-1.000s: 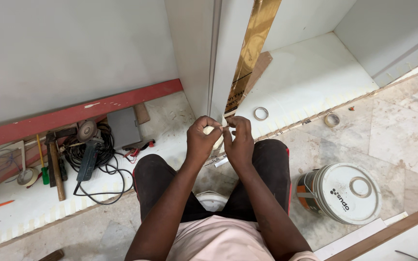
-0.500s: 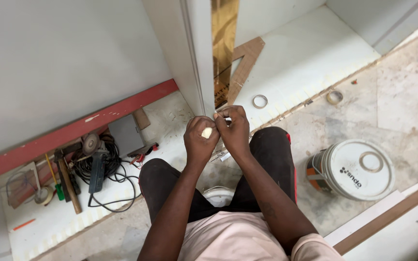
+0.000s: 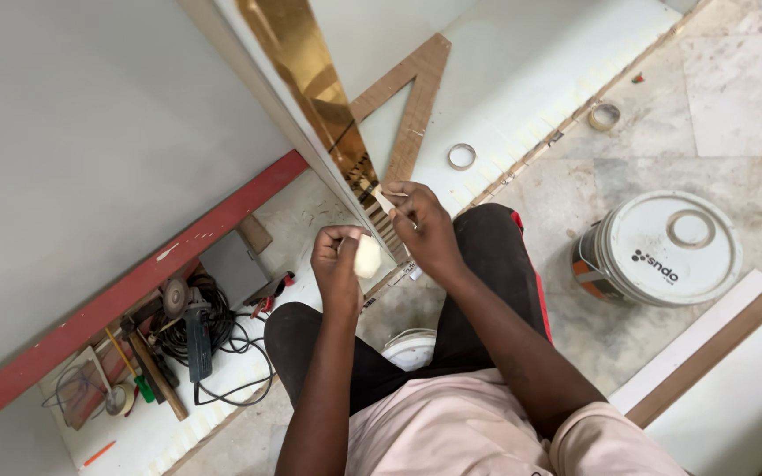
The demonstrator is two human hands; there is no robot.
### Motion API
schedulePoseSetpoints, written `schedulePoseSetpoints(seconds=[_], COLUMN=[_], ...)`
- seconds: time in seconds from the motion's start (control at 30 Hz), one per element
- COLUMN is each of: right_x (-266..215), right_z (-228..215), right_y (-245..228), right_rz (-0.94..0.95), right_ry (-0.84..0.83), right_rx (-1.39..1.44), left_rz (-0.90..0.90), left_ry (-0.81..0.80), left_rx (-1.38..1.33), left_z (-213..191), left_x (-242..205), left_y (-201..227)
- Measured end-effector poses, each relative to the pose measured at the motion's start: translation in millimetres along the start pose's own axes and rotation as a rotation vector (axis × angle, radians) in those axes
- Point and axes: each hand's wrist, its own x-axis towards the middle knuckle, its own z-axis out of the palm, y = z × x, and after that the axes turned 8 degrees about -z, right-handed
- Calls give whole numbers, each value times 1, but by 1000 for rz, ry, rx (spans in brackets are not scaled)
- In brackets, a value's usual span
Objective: The person kneads a white putty-like substance and applies it by hand to the corner joint of a wooden frame. The person repeatedly pinches off small pieces and presses them into the seam.
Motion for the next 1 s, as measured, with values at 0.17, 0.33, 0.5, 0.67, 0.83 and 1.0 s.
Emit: schedulePoseSetpoints(seconds=[0.17, 0.33, 0.5, 0.67, 0.83, 1.0], right_x=[12, 39, 73, 91, 56, 18], right_z=[-32, -28, 0, -16, -48, -72], right_y=[31, 79, 106, 108, 64, -2], right_rz=[268, 320, 278, 285, 73, 94], right_ry=[39, 116, 98, 140, 48, -43], right_rx=[116, 242, -101, -377, -319, -413], left_rz=[-330, -356, -437, -393, -419, -361], left_ry=[-108, -337, -423, -486, -403, -306], left_rx=[-386, -254, -312, -284, -278, -170], left_z=[11, 21, 36, 38, 24, 24], left_x=[-8, -21, -32, -37, -27, -19], left_y=[12, 17, 30, 32, 14, -1])
